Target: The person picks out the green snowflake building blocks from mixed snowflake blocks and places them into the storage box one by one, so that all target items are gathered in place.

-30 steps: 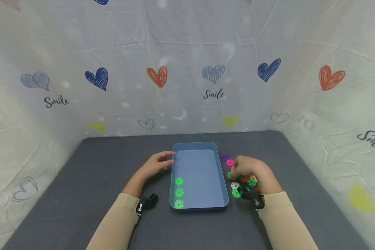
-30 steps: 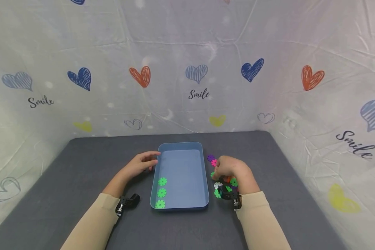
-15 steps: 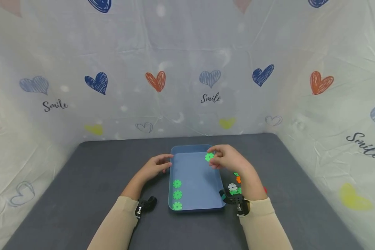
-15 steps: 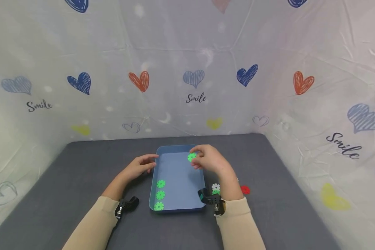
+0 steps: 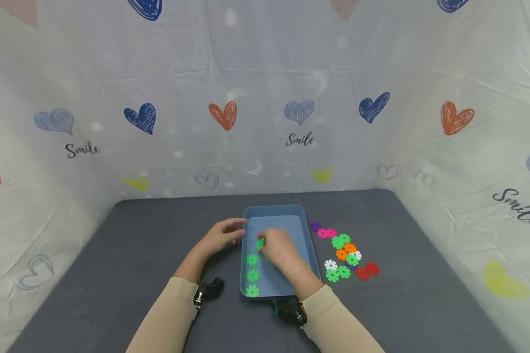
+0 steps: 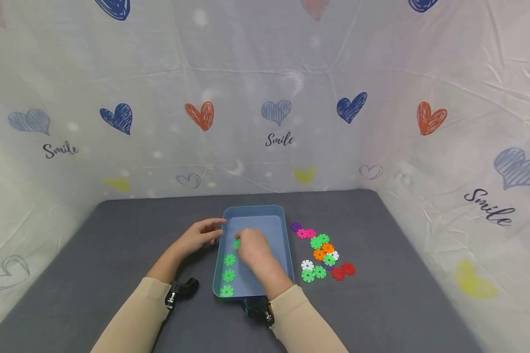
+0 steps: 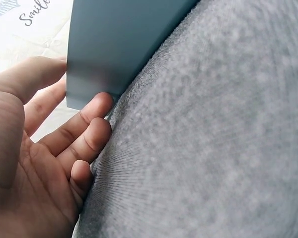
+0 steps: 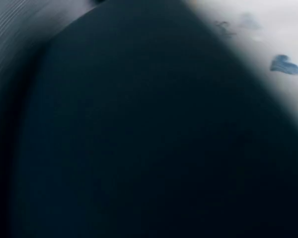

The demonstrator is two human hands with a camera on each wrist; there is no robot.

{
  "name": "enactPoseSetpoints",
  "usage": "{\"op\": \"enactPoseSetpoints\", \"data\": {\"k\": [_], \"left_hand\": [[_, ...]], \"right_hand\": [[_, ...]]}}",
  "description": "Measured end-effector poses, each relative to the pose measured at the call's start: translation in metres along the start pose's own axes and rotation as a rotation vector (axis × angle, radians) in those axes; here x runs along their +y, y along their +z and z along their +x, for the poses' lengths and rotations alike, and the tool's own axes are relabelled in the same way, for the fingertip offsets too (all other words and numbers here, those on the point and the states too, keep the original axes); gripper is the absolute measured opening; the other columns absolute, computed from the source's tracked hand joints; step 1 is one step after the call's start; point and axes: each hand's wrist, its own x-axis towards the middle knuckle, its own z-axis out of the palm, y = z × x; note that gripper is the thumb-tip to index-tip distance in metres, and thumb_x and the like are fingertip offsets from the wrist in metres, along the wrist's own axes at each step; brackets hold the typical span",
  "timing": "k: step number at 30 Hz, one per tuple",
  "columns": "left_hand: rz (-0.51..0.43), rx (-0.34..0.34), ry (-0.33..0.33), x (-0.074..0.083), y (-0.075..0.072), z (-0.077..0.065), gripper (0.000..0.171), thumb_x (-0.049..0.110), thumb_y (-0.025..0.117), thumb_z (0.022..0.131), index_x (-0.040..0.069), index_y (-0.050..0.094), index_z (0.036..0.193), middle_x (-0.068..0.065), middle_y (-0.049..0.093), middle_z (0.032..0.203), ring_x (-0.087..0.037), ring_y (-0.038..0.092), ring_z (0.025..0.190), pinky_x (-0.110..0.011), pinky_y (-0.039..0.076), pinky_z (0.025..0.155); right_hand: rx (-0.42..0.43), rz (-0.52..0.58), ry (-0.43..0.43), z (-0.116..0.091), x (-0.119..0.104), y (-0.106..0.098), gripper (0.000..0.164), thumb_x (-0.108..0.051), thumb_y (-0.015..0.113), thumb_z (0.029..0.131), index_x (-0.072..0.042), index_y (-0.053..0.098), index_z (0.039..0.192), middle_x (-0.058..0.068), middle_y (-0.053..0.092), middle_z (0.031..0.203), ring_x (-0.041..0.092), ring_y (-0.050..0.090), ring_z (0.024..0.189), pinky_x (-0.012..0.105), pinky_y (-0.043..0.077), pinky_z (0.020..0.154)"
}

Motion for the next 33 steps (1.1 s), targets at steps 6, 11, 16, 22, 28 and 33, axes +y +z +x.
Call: {"op": "enactPoseSetpoints", "data": {"k": [6,11,16,22,28,33], "left_hand": [[0.01,0.002,0.0,-0.002,0.0,0.001,0.046,0.024,0.07,0.101,0.006,0.06,0.142,-0.008,0.069,0.102,-0.02,0.061,0.074,-0.037,0.049,0.075],[0.012,-0.001,-0.001,-0.001,0.0,0.0,0.046,0.024,0.07,0.101,0.007,0.06,0.142,-0.008,0.069,0.101,-0.02,0.061,0.075,-0.037,0.049,0.075],[-0.001,-0.017,0.019,0.0,-0.001,0.0,0.045,0.022,0.068,0.102,0.004,0.059,0.142,-0.011,0.068,0.099,-0.02,0.06,0.074,-0.035,0.049,0.072],[-0.01,-0.016,0.032,0.0,0.001,0.002,0.045,0.021,0.068,0.102,0.004,0.059,0.142,-0.011,0.069,0.1,-0.021,0.06,0.073,-0.035,0.049,0.071],[0.0,0.029,-0.001,-0.001,0.002,0.001,0.046,0.02,0.068,0.102,0.003,0.058,0.143,-0.012,0.068,0.103,-0.026,0.061,0.076,-0.039,0.048,0.074],[-0.005,0.02,0.006,0.009,0.003,-0.003,0.044,0.017,0.067,0.102,0.0,0.058,0.142,-0.013,0.068,0.104,-0.028,0.061,0.077,-0.041,0.048,0.077]], "right_hand": [[0.026,-0.086,0.016,0.002,0.004,0.013,0.037,-0.01,0.076,0.093,-0.005,0.071,0.129,0.012,0.07,0.124,0.031,0.064,0.118,0.045,0.049,0.1],[0.018,0.009,-0.03,0.001,0.003,0.011,0.046,-0.001,0.073,0.09,-0.001,0.065,0.135,0.015,0.071,0.121,0.033,0.065,0.117,0.046,0.051,0.098],[-0.069,0.236,-0.08,-0.002,0.002,0.005,0.054,0.006,0.063,0.094,0.002,0.053,0.146,0.018,0.071,0.12,0.033,0.067,0.114,0.047,0.053,0.094],[-0.111,0.398,-0.088,-0.007,0.007,-0.02,0.052,0.0,0.061,0.1,0.0,0.048,0.15,0.02,0.065,0.128,0.036,0.064,0.118,0.048,0.053,0.094],[0.073,0.362,-0.026,-0.024,0.034,-0.069,0.041,-0.011,0.066,0.101,-0.005,0.061,0.14,0.011,0.068,0.123,0.03,0.065,0.115,0.045,0.054,0.093],[0.151,0.181,0.159,-0.04,0.09,-0.097,0.036,-0.009,0.069,0.097,-0.001,0.066,0.132,0.014,0.069,0.117,0.032,0.064,0.108,0.049,0.052,0.091]]}}
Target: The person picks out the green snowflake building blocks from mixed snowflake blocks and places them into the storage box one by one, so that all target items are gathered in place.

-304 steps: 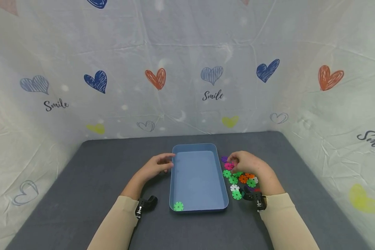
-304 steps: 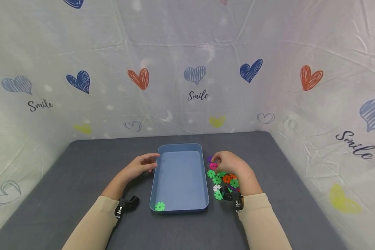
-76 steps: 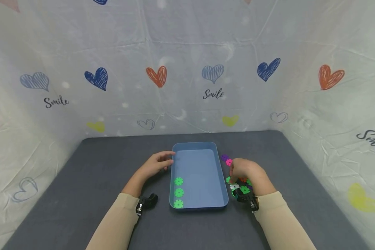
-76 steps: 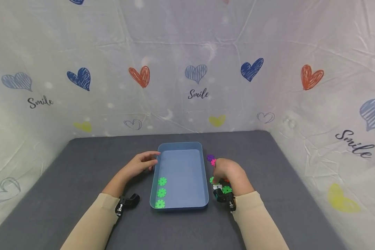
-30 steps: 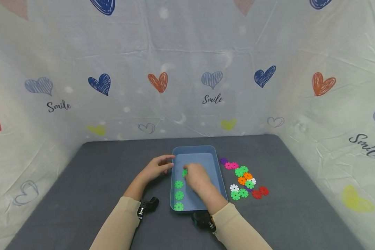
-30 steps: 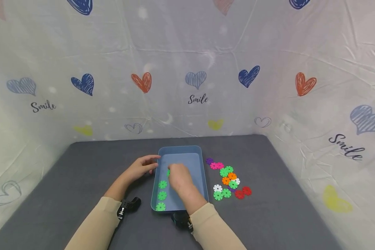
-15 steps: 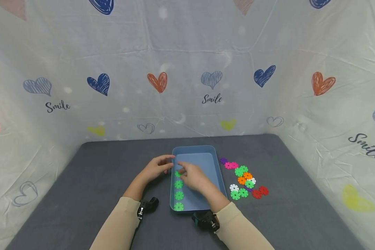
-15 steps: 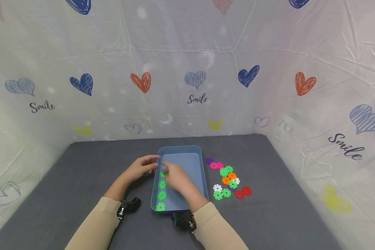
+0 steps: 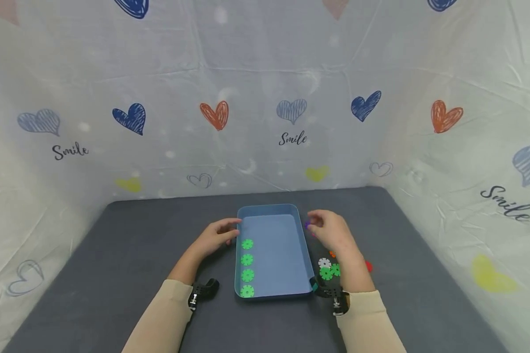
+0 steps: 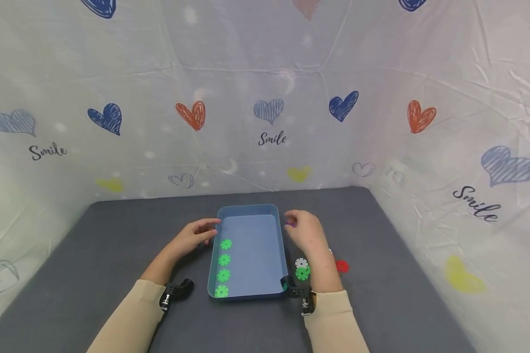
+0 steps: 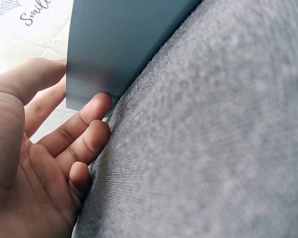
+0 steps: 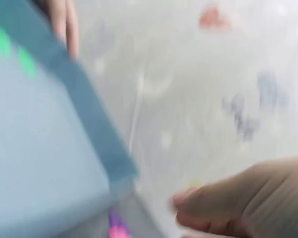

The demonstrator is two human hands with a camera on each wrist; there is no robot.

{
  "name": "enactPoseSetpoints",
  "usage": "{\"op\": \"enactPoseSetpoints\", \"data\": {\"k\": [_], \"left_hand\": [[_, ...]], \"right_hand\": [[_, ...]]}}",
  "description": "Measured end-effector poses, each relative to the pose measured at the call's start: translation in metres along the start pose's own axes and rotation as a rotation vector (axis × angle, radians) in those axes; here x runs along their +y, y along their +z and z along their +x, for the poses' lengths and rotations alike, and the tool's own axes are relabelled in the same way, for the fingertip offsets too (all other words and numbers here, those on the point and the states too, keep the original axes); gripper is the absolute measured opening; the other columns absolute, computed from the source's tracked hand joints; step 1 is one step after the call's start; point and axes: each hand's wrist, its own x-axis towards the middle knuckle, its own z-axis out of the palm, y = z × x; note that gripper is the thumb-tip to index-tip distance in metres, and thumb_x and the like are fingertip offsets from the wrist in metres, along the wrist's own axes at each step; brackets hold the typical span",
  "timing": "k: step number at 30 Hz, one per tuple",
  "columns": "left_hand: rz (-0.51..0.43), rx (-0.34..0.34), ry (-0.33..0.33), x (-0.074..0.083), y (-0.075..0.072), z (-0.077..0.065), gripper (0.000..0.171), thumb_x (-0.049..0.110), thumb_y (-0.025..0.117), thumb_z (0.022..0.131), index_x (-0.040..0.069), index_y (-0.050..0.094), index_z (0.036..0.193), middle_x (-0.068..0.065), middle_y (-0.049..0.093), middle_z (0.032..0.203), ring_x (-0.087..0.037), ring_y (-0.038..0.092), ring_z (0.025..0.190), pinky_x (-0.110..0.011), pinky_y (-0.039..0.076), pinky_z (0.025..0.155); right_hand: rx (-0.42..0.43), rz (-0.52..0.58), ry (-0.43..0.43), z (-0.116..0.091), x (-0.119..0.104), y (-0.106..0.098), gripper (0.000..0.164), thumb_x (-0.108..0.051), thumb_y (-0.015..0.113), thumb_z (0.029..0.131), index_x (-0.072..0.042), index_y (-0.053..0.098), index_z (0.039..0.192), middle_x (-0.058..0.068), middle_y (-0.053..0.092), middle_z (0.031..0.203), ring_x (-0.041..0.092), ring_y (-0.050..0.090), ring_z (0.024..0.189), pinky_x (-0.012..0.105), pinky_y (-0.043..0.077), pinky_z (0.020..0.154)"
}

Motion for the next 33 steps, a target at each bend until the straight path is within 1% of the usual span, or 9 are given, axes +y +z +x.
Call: {"op": "enactPoseSetpoints", "data": {"k": [2,4,8,12,16,19,22,28,33], "left_hand": [[0.0,0.005,0.004,-0.001,-0.001,-0.001,0.043,0.018,0.068,0.101,0.001,0.059,0.141,-0.011,0.069,0.103,-0.025,0.061,0.076,-0.039,0.049,0.076],[0.002,0.01,-0.001,-0.01,-0.003,0.003,0.044,0.02,0.069,0.101,0.003,0.06,0.14,-0.01,0.069,0.103,-0.023,0.061,0.075,-0.038,0.049,0.075],[0.014,0.013,0.003,-0.01,-0.005,0.002,0.043,0.019,0.068,0.101,0.002,0.06,0.14,-0.011,0.068,0.104,-0.023,0.061,0.075,-0.038,0.049,0.074],[0.022,0.01,0.001,-0.006,-0.007,0.001,0.043,0.021,0.069,0.101,0.003,0.06,0.14,-0.01,0.068,0.104,-0.022,0.061,0.075,-0.038,0.049,0.075],[0.017,0.016,-0.002,-0.004,-0.007,0.002,0.042,0.019,0.069,0.101,0.004,0.061,0.14,-0.01,0.068,0.103,-0.022,0.06,0.075,-0.038,0.05,0.074],[0.011,0.02,-0.002,-0.006,-0.007,0.002,0.043,0.02,0.068,0.101,0.003,0.061,0.14,-0.009,0.068,0.101,-0.021,0.06,0.075,-0.037,0.05,0.073],[0.01,0.022,-0.015,-0.007,-0.007,0.0,0.043,0.022,0.069,0.101,0.005,0.061,0.14,-0.008,0.067,0.099,-0.021,0.06,0.076,-0.037,0.05,0.074],[0.002,0.03,-0.018,-0.011,-0.005,-0.001,0.043,0.023,0.07,0.101,0.006,0.062,0.139,-0.007,0.066,0.097,-0.021,0.06,0.075,-0.037,0.05,0.073],[0.001,0.008,-0.002,-0.011,-0.002,0.002,0.044,0.023,0.069,0.101,0.005,0.061,0.14,-0.007,0.068,0.101,-0.021,0.061,0.074,-0.036,0.05,0.073]], "right_hand": [[-0.02,-0.057,0.079,0.0,0.021,-0.005,0.038,-0.007,0.072,0.094,0.002,0.066,0.13,0.018,0.067,0.117,0.035,0.063,0.106,0.051,0.052,0.09],[-0.052,-0.082,0.154,0.0,0.036,-0.006,0.041,-0.008,0.077,0.091,0.002,0.067,0.129,0.02,0.065,0.118,0.037,0.061,0.106,0.053,0.051,0.09],[-0.068,-0.078,0.246,0.001,0.052,-0.003,0.044,-0.008,0.083,0.085,0.002,0.069,0.124,0.02,0.063,0.113,0.035,0.06,0.098,0.052,0.052,0.086],[-0.064,-0.068,0.261,0.004,0.056,0.001,0.038,-0.007,0.084,0.083,0.003,0.071,0.117,0.019,0.063,0.109,0.034,0.06,0.093,0.05,0.053,0.083],[-0.079,-0.024,0.246,0.004,0.055,-0.002,0.025,-0.007,0.081,0.086,0.003,0.072,0.107,0.016,0.065,0.1,0.029,0.06,0.083,0.043,0.053,0.072],[-0.075,0.052,0.233,0.002,0.049,-0.012,0.021,-0.01,0.075,0.093,0.004,0.07,0.108,0.015,0.066,0.093,0.026,0.06,0.075,0.04,0.052,0.066],[-0.047,0.169,0.205,0.001,0.035,-0.023,0.027,-0.012,0.071,0.098,0.004,0.068,0.118,0.015,0.067,0.091,0.027,0.064,0.073,0.041,0.056,0.068],[0.01,0.444,0.132,0.003,-0.004,-0.032,0.032,-0.013,0.066,0.102,-0.001,0.066,0.132,0.02,0.068,0.119,0.029,0.074,0.09,0.032,0.059,0.076],[0.041,0.636,0.139,0.005,-0.034,-0.016,0.036,-0.006,0.059,0.103,0.002,0.06,0.139,0.023,0.064,0.127,0.021,0.074,0.093,0.029,0.058,0.081]]}}
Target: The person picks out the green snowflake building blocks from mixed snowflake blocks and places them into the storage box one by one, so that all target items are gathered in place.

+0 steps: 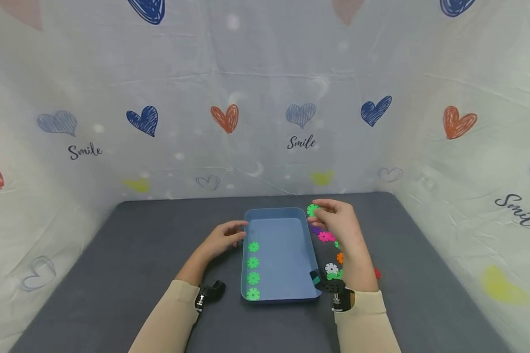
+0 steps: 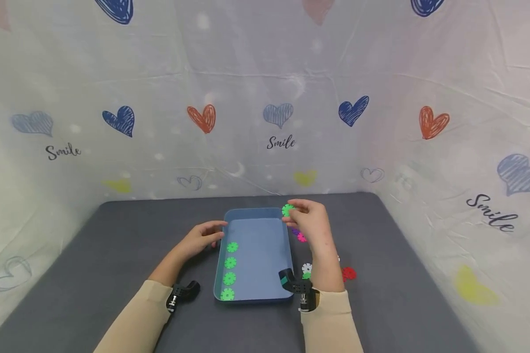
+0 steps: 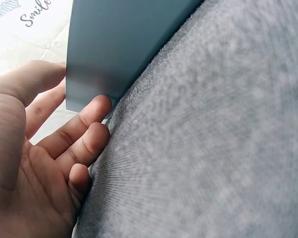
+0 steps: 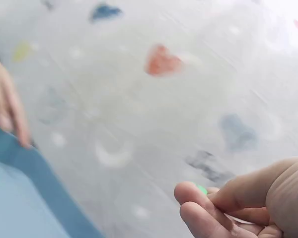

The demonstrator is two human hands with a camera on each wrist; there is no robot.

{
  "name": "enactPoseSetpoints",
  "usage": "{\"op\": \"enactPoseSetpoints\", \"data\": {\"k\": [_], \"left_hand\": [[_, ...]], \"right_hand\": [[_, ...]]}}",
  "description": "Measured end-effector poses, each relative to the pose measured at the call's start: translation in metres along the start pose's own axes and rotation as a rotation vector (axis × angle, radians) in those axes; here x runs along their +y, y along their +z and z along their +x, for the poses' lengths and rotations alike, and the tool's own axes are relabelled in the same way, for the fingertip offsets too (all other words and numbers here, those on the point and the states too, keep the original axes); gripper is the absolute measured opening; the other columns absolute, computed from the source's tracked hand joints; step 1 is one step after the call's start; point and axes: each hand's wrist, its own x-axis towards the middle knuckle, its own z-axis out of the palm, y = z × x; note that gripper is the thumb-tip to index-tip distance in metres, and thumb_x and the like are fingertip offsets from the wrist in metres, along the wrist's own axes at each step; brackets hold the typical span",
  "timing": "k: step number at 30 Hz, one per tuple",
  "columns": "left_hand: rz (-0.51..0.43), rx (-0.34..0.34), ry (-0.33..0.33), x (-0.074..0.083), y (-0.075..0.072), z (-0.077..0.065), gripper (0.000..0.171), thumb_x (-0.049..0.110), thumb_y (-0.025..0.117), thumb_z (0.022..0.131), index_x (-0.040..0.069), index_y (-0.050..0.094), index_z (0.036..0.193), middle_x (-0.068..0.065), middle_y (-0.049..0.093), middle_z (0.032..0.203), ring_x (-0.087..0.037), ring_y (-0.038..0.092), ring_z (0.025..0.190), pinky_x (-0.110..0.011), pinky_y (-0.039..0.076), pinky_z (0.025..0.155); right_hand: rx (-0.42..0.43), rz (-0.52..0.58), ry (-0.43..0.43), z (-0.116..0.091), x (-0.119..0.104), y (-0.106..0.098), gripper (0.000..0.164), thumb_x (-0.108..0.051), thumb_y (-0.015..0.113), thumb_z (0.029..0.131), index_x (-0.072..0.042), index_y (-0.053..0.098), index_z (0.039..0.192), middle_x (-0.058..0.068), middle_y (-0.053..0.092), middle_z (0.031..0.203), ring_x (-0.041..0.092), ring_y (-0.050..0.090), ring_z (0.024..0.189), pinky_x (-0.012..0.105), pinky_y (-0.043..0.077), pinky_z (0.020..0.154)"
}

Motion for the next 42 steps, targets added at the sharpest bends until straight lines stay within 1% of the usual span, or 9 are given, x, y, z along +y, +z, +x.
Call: {"op": "enactPoseSetpoints", "data": {"k": [5,9,13,21,24,29,34,37,42], "left_hand": [[0.003,0.006,-0.004,0.001,0.004,0.0,0.042,0.023,0.069,0.101,0.006,0.063,0.139,-0.006,0.069,0.099,-0.02,0.06,0.073,-0.037,0.049,0.073],[0.005,0.004,0.006,0.003,0.006,0.001,0.042,0.023,0.069,0.101,0.006,0.063,0.139,-0.006,0.069,0.099,-0.02,0.06,0.072,-0.037,0.049,0.072],[-0.003,0.001,0.008,0.004,0.006,0.003,0.042,0.021,0.069,0.101,0.006,0.063,0.139,-0.007,0.069,0.1,-0.02,0.06,0.072,-0.037,0.05,0.072],[-0.029,-0.01,0.004,0.005,0.002,0.002,0.041,0.019,0.067,0.102,0.005,0.061,0.14,-0.009,0.069,0.104,-0.021,0.06,0.074,-0.037,0.051,0.072],[-0.033,-0.002,0.007,0.005,0.001,0.002,0.041,0.019,0.068,0.102,0.005,0.062,0.14,-0.009,0.069,0.103,-0.022,0.06,0.074,-0.038,0.051,0.072],[-0.011,-0.004,0.003,0.002,0.001,0.002,0.041,0.021,0.068,0.102,0.006,0.063,0.139,-0.008,0.068,0.098,-0.021,0.06,0.073,-0.038,0.051,0.072],[-0.004,0.005,-0.002,0.003,0.002,0.001,0.041,0.022,0.069,0.101,0.007,0.064,0.139,-0.007,0.068,0.099,-0.02,0.06,0.072,-0.038,0.051,0.072],[-0.013,0.001,-0.002,0.003,0.002,0.001,0.041,0.022,0.068,0.102,0.006,0.063,0.139,-0.007,0.069,0.1,-0.02,0.059,0.072,-0.037,0.051,0.071],[-0.026,-0.004,0.003,0.003,0.0,0.001,0.042,0.022,0.068,0.102,0.004,0.062,0.139,-0.007,0.068,0.098,-0.021,0.059,0.072,-0.037,0.05,0.07]], "right_hand": [[-0.109,-0.085,0.009,0.006,0.008,0.046,0.038,-0.001,0.063,0.099,0.005,0.062,0.136,0.025,0.067,0.122,0.025,0.075,0.09,0.034,0.059,0.081],[-0.184,-0.328,-0.026,0.009,0.023,0.075,0.043,0.0,0.074,0.091,0.005,0.065,0.133,0.024,0.066,0.125,0.031,0.071,0.102,0.043,0.057,0.086],[-0.219,-0.526,-0.087,0.01,0.036,0.092,0.045,0.004,0.073,0.084,0.01,0.066,0.128,0.024,0.066,0.126,0.035,0.063,0.115,0.048,0.053,0.093],[-0.315,-0.525,-0.122,0.011,0.042,0.102,0.062,0.01,0.059,0.086,0.003,0.051,0.147,0.026,0.057,0.139,0.04,0.061,0.121,0.05,0.052,0.096],[-0.337,-0.561,-0.164,0.012,0.04,0.103,0.05,0.01,0.057,0.088,0.004,0.06,0.137,0.026,0.059,0.134,0.041,0.061,0.121,0.052,0.051,0.096],[-0.411,-0.785,-0.238,0.007,0.043,0.107,0.03,0.004,0.058,0.093,0.003,0.074,0.118,0.019,0.065,0.119,0.037,0.06,0.117,0.053,0.048,0.099],[-0.446,-0.922,-0.217,0.002,0.046,0.112,0.04,-0.012,0.059,0.1,0.002,0.063,0.138,0.018,0.052,0.124,0.032,0.05,0.118,0.051,0.044,0.1],[-0.457,-0.931,-0.187,0.002,0.049,0.114,0.05,-0.02,0.06,0.102,0.001,0.053,0.148,0.017,0.045,0.132,0.032,0.043,0.122,0.051,0.039,0.105],[-0.473,-0.899,-0.137,0.003,0.054,0.117,0.057,-0.032,0.052,0.107,-0.005,0.042,0.156,0.021,0.029,0.156,0.038,0.025,0.146,0.056,0.024,0.117]]}}
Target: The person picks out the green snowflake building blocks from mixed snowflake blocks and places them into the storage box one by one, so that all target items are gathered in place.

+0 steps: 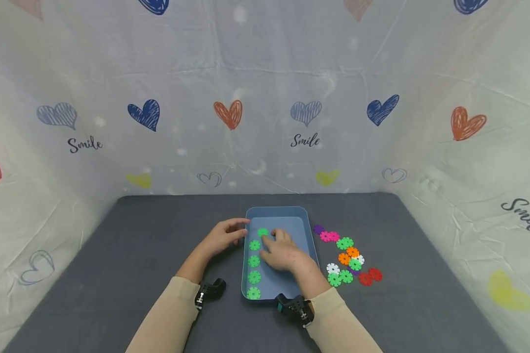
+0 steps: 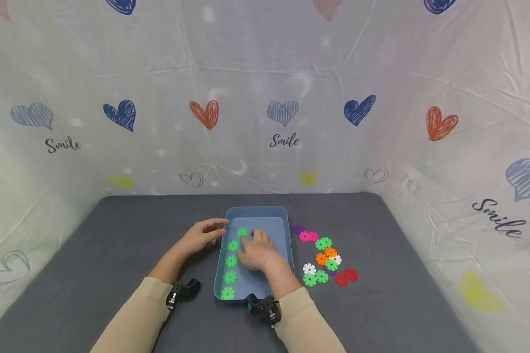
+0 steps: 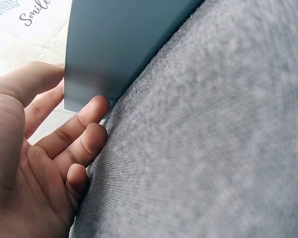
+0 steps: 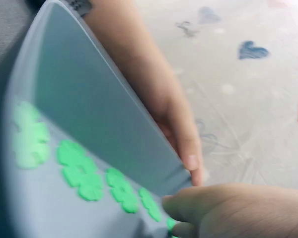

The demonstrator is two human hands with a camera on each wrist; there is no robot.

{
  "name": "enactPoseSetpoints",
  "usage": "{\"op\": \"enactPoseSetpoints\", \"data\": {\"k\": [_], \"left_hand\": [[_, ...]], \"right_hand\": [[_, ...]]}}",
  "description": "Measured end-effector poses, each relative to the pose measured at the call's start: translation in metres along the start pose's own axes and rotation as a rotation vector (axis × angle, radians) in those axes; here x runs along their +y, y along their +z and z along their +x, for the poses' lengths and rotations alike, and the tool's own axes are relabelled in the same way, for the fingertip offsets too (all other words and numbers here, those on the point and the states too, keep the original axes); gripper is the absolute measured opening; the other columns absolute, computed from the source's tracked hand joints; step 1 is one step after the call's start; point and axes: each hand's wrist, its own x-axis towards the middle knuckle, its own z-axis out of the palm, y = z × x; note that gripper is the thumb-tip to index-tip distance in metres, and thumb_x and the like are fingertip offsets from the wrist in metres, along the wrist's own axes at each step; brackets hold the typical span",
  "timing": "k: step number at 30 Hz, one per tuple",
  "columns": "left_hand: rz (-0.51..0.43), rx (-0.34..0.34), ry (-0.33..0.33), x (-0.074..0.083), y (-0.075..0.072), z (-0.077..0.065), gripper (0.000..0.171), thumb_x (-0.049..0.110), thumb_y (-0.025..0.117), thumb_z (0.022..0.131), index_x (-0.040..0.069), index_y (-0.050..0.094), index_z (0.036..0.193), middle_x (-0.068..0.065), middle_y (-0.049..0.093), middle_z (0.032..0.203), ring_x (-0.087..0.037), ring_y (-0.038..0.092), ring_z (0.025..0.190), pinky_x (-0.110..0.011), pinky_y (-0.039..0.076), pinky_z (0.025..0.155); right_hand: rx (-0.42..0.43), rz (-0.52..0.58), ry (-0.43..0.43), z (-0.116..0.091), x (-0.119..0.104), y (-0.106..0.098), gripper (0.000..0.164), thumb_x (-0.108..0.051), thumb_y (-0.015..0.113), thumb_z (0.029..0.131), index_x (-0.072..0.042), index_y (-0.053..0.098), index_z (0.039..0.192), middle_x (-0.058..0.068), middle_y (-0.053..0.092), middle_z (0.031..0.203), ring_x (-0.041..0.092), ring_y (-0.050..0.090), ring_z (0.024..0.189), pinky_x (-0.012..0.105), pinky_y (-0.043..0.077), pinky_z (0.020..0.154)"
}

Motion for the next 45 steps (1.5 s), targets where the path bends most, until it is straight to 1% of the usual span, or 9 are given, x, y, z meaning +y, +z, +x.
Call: {"op": "enactPoseSetpoints", "data": {"k": [2,10,18,24,28,32,36,41,45], "left_hand": [[0.002,-0.003,0.006,0.0,0.0,0.001,0.042,0.023,0.067,0.102,0.004,0.062,0.14,-0.007,0.068,0.098,-0.021,0.059,0.072,-0.037,0.051,0.07],[0.017,0.004,0.012,-0.001,-0.001,0.003,0.041,0.022,0.067,0.103,0.005,0.062,0.14,-0.008,0.068,0.102,-0.021,0.06,0.072,-0.037,0.052,0.07],[0.039,-0.005,0.019,-0.001,0.001,0.002,0.041,0.023,0.066,0.103,0.007,0.062,0.14,-0.01,0.068,0.107,-0.021,0.06,0.073,-0.036,0.051,0.07],[0.036,-0.004,0.015,0.0,0.002,0.003,0.04,0.023,0.066,0.103,0.008,0.062,0.14,-0.01,0.068,0.107,-0.021,0.06,0.073,-0.036,0.051,0.071],[0.033,0.022,0.006,0.001,0.003,0.003,0.04,0.023,0.067,0.102,0.008,0.063,0.139,-0.01,0.068,0.103,-0.023,0.06,0.073,-0.038,0.05,0.072],[0.03,0.039,-0.004,0.0,0.003,0.001,0.042,0.023,0.069,0.101,0.006,0.062,0.14,-0.011,0.068,0.106,-0.024,0.061,0.076,-0.041,0.05,0.073],[0.021,0.032,-0.005,-0.001,0.002,0.0,0.043,0.023,0.069,0.102,0.007,0.062,0.14,-0.012,0.068,0.112,-0.024,0.061,0.078,-0.039,0.051,0.074],[0.041,0.024,-0.013,0.0,0.002,-0.001,0.041,0.025,0.068,0.102,0.011,0.063,0.14,-0.01,0.068,0.111,-0.021,0.061,0.075,-0.036,0.051,0.073],[0.055,0.022,0.002,0.001,0.001,-0.001,0.042,0.026,0.068,0.102,0.01,0.062,0.14,-0.01,0.068,0.112,-0.021,0.061,0.075,-0.037,0.051,0.073]], "right_hand": [[0.011,-0.004,-0.009,0.001,0.001,0.002,0.057,-0.034,0.049,0.108,-0.005,0.042,0.156,0.021,0.027,0.159,0.039,0.02,0.149,0.057,0.021,0.118],[0.048,-0.091,-0.125,0.007,-0.002,0.008,0.054,-0.03,0.048,0.108,0.0,0.045,0.153,0.016,0.035,0.16,0.039,0.023,0.151,0.059,0.019,0.119],[0.013,0.019,-0.123,0.003,-0.001,0.006,0.058,-0.024,0.047,0.107,-0.006,0.034,0.16,0.013,0.027,0.166,0.041,0.012,0.154,0.062,0.012,0.119],[0.087,0.113,-0.143,-0.005,0.005,-0.023,0.059,-0.019,0.052,0.105,-0.003,0.035,0.159,0.019,0.027,0.165,0.046,0.012,0.153,0.063,0.014,0.118],[0.137,0.21,-0.11,-0.014,0.023,-0.053,0.057,-0.018,0.053,0.106,-0.006,0.036,0.159,0.017,0.036,0.161,0.041,0.028,0.149,0.058,0.026,0.117],[0.224,0.268,-0.035,-0.024,0.055,-0.075,0.053,-0.017,0.055,0.106,-0.005,0.042,0.156,0.017,0.048,0.153,0.038,0.044,0.141,0.055,0.04,0.109],[0.308,0.282,0.12,-0.036,0.09,-0.086,0.048,-0.014,0.061,0.104,-0.001,0.05,0.149,0.023,0.056,0.141,0.041,0.053,0.13,0.055,0.046,0.101],[0.33,0.308,0.362,-0.053,0.124,-0.087,0.048,-0.012,0.069,0.097,0.003,0.057,0.141,0.031,0.055,0.135,0.045,0.057,0.115,0.056,0.05,0.092],[0.327,0.3,0.524,-0.062,0.141,-0.082,0.045,-0.016,0.077,0.091,0.006,0.063,0.128,0.031,0.058,0.128,0.044,0.059,0.104,0.054,0.051,0.086]]}}
